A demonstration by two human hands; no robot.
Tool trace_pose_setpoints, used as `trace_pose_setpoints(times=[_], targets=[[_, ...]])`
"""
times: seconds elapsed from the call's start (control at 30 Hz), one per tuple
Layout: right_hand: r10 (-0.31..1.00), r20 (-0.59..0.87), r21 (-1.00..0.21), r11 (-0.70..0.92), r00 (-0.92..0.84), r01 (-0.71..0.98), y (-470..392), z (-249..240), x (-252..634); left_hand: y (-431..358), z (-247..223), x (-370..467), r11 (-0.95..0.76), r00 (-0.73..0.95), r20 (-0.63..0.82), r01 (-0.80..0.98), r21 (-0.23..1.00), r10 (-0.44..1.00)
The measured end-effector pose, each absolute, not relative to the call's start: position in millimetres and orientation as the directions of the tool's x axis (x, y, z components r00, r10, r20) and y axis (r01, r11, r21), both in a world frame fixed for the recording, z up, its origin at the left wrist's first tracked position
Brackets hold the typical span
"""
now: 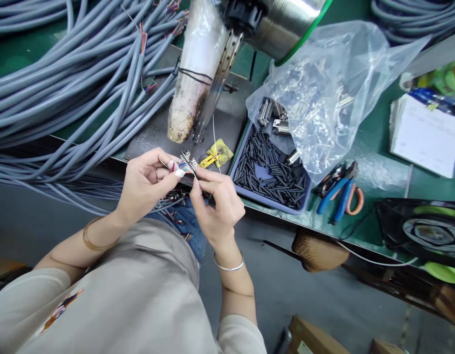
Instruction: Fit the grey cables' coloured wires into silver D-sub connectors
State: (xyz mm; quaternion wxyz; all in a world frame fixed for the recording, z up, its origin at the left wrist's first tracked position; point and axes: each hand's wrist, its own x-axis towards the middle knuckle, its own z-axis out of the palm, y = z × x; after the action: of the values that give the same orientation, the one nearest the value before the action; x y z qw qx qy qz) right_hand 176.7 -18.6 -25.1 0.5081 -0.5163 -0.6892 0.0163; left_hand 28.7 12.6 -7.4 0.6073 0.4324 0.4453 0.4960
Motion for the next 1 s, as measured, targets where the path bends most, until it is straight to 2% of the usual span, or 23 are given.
trace_pose_setpoints(times=[0.57,0.83,1.0], targets=[[0.715,0.697,-0.554,0.485,0.058,0.677,-7,-22,179,22,1,30,0.073,0.060,-0.064,-0.163,0.984,0.996],[0.702,0.712,-0.499,0.496,0.010,0.710,-5,-14,179,23,10,29,0.052,0.038,-0.047,-0.154,0.987,0.998],[0.674,0.737,-0.417,0.508,-0.048,0.754,-8,-17,180,26,9,25,0.114,0.108,-0.100,-0.135,0.984,0.989]])
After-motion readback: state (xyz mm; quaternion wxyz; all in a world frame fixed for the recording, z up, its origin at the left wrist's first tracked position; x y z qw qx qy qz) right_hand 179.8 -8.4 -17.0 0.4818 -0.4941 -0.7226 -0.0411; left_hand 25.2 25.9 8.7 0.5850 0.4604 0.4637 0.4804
